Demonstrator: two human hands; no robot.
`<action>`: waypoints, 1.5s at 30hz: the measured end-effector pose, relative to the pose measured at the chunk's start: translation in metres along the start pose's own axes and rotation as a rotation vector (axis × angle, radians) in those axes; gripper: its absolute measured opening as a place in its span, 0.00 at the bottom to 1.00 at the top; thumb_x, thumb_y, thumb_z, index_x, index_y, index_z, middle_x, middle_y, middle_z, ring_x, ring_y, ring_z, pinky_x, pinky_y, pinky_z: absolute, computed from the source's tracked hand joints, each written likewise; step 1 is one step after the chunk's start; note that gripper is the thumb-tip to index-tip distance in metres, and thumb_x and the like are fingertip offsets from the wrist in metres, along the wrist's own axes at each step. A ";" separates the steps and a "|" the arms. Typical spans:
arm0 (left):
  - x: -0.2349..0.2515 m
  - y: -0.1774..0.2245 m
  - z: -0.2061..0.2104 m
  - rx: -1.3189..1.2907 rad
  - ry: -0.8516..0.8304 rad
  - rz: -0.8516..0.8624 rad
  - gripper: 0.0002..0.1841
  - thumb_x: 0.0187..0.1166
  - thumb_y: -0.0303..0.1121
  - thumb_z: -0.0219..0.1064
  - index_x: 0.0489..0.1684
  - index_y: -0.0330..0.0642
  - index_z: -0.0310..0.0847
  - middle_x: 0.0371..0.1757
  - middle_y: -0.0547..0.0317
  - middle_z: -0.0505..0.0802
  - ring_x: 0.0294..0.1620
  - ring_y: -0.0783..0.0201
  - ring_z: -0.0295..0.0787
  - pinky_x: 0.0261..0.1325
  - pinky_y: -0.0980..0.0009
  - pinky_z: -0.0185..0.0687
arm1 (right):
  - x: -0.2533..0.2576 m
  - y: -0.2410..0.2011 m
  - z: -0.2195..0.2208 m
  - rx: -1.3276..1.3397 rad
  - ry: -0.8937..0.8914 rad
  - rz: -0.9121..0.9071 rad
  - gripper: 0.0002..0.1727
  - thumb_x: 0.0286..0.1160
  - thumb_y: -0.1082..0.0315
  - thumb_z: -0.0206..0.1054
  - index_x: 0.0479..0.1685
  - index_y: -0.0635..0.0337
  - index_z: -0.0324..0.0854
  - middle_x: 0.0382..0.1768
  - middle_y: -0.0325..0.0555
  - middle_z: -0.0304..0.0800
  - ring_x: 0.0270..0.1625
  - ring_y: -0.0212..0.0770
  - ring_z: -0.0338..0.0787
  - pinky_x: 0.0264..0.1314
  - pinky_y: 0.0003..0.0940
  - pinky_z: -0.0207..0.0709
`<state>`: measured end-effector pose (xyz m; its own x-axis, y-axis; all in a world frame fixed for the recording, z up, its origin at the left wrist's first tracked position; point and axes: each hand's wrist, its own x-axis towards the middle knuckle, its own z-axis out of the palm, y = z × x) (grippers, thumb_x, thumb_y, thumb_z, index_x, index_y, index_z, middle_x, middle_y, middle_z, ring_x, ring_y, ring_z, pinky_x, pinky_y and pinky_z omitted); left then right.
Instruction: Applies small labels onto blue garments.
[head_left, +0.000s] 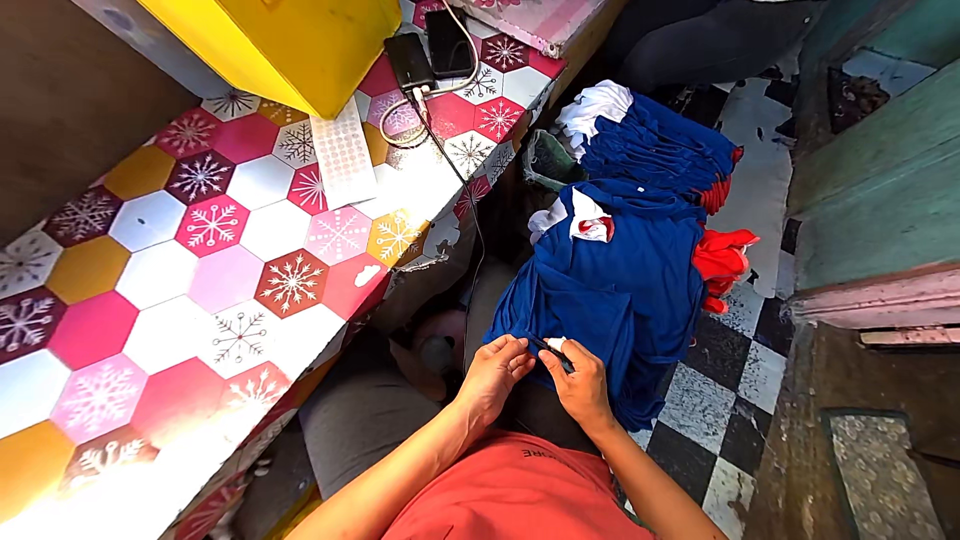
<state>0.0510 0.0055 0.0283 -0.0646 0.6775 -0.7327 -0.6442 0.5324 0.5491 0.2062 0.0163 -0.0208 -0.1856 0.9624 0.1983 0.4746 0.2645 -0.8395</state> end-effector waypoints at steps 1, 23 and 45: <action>0.000 0.000 0.000 -0.001 0.001 0.000 0.10 0.88 0.23 0.56 0.33 0.41 0.75 0.31 0.59 0.91 0.33 0.68 0.91 0.47 0.72 0.89 | 0.000 0.000 0.000 0.000 0.001 -0.003 0.15 0.75 0.61 0.69 0.43 0.64 0.94 0.38 0.48 0.96 0.42 0.36 0.95 0.48 0.30 0.87; 0.002 -0.002 -0.001 -0.029 0.015 0.032 0.08 0.88 0.24 0.57 0.36 0.40 0.77 0.34 0.57 0.92 0.36 0.66 0.93 0.49 0.70 0.90 | 0.003 -0.003 0.003 -0.018 -0.019 0.034 0.16 0.76 0.59 0.69 0.43 0.65 0.93 0.38 0.48 0.95 0.41 0.37 0.94 0.47 0.33 0.87; 0.004 -0.003 -0.005 0.032 -0.046 0.046 0.10 0.89 0.24 0.54 0.34 0.41 0.76 0.32 0.61 0.90 0.35 0.69 0.90 0.50 0.72 0.88 | 0.006 -0.001 0.007 -0.002 0.023 -0.032 0.13 0.75 0.63 0.70 0.38 0.64 0.94 0.36 0.48 0.96 0.41 0.37 0.95 0.47 0.31 0.87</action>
<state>0.0485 0.0041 0.0218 -0.0574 0.7239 -0.6876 -0.6167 0.5159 0.5946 0.1990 0.0216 -0.0226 -0.1806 0.9547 0.2367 0.4703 0.2952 -0.8317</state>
